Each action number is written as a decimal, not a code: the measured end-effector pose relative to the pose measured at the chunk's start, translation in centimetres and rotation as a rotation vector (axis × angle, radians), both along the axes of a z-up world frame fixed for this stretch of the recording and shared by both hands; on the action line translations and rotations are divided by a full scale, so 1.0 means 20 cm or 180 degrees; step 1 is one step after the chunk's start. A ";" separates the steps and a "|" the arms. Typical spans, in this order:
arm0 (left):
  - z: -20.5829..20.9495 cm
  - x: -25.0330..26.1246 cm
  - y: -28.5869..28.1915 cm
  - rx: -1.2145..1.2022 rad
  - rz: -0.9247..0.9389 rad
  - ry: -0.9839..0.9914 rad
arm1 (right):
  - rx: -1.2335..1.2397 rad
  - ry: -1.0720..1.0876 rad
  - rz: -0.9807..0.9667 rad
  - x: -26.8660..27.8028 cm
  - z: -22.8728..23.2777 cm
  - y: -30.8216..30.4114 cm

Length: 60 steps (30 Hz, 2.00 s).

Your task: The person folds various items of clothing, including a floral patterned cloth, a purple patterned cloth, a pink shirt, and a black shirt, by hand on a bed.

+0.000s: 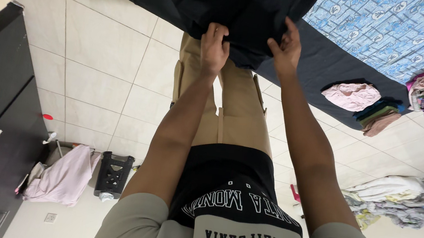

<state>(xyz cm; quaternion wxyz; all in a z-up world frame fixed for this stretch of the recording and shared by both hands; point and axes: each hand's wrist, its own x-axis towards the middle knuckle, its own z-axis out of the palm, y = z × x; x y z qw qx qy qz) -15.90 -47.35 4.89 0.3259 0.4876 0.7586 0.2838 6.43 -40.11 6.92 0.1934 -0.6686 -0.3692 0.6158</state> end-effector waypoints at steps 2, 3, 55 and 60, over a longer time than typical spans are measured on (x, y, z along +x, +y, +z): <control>-0.01 -0.03 -0.01 -0.0005 -0.0166 0.0026 | -0.0069 0.0163 -0.0079 0.02 -0.03 -0.07; -0.01 -0.04 -0.01 -0.0013 -0.0317 0.0047 | -0.0142 0.0320 -0.0143 0.03 -0.05 -0.10; 0.21 -0.32 0.43 -0.0028 -0.1823 0.0036 | 0.1393 -0.0948 -0.0311 0.25 -0.23 0.33; 0.09 -0.40 1.09 0.0834 -0.1267 0.0149 | 0.0343 0.0059 -0.1449 0.33 -0.22 0.94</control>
